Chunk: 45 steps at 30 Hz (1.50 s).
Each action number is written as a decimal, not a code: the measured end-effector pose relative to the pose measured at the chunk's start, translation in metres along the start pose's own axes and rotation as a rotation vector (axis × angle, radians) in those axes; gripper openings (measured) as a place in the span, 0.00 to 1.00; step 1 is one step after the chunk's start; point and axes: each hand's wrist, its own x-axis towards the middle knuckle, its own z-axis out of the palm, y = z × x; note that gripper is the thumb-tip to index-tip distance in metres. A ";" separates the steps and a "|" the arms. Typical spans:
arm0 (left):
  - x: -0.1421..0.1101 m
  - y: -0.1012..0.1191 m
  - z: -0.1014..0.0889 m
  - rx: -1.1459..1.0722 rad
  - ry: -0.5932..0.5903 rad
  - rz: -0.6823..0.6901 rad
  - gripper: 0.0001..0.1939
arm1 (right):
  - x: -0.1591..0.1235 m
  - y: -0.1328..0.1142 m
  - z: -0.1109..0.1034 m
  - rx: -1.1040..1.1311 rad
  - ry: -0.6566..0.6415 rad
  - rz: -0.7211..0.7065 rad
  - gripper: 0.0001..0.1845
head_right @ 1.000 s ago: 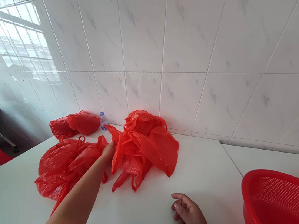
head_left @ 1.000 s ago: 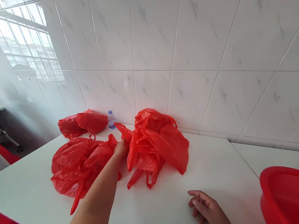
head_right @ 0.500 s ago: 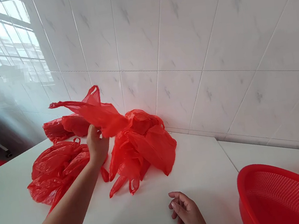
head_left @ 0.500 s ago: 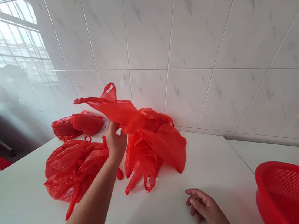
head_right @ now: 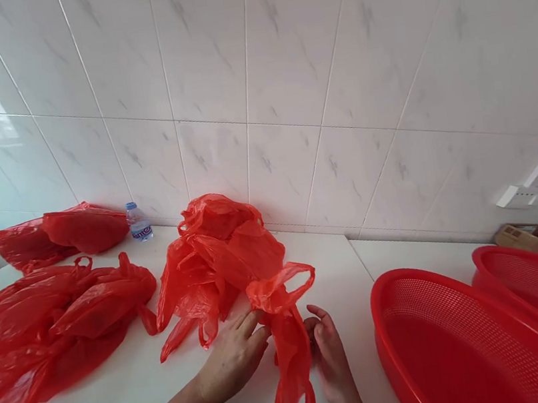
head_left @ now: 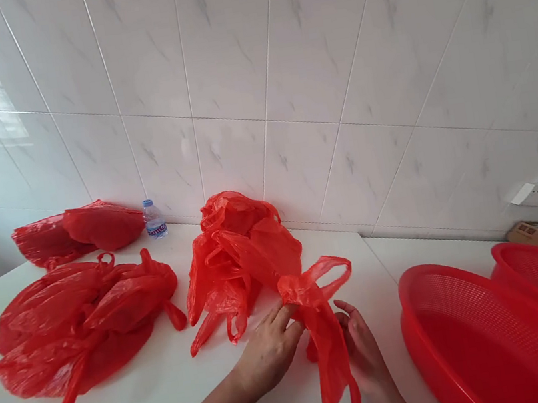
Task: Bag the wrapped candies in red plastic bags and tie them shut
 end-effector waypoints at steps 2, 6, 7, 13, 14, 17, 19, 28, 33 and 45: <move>0.000 -0.001 0.002 -0.037 -0.002 -0.016 0.15 | -0.002 -0.002 0.002 0.069 -0.062 -0.040 0.35; 0.000 0.005 0.003 -0.314 -0.001 -0.087 0.17 | -0.003 0.000 0.015 -0.063 -0.112 0.015 0.30; 0.000 0.008 0.004 -0.408 0.008 -0.162 0.17 | -0.003 0.001 0.018 -0.114 -0.100 0.042 0.25; 0.002 0.015 0.017 -0.662 0.143 -0.617 0.29 | -0.001 0.013 0.020 -0.230 -0.022 0.036 0.12; 0.003 0.014 0.019 -0.650 0.158 -0.642 0.30 | -0.001 0.014 0.018 -0.220 -0.028 0.037 0.12; 0.007 0.009 0.017 -0.649 0.178 -0.680 0.24 | 0.001 0.015 0.012 -0.161 -0.056 0.052 0.14; 0.011 0.006 0.012 -0.711 0.166 -0.680 0.21 | 0.002 0.014 0.011 -0.128 -0.075 0.051 0.15; 0.020 0.021 0.018 -0.988 0.128 -0.704 0.21 | -0.006 0.006 0.020 -0.063 -0.175 -0.018 0.14; 0.015 0.012 0.019 -0.947 0.293 -0.773 0.15 | -0.004 0.002 0.008 0.207 -0.089 0.066 0.13; -0.036 -0.021 -0.016 -0.669 0.413 -0.847 0.15 | 0.009 -0.008 -0.033 0.515 0.180 0.217 0.12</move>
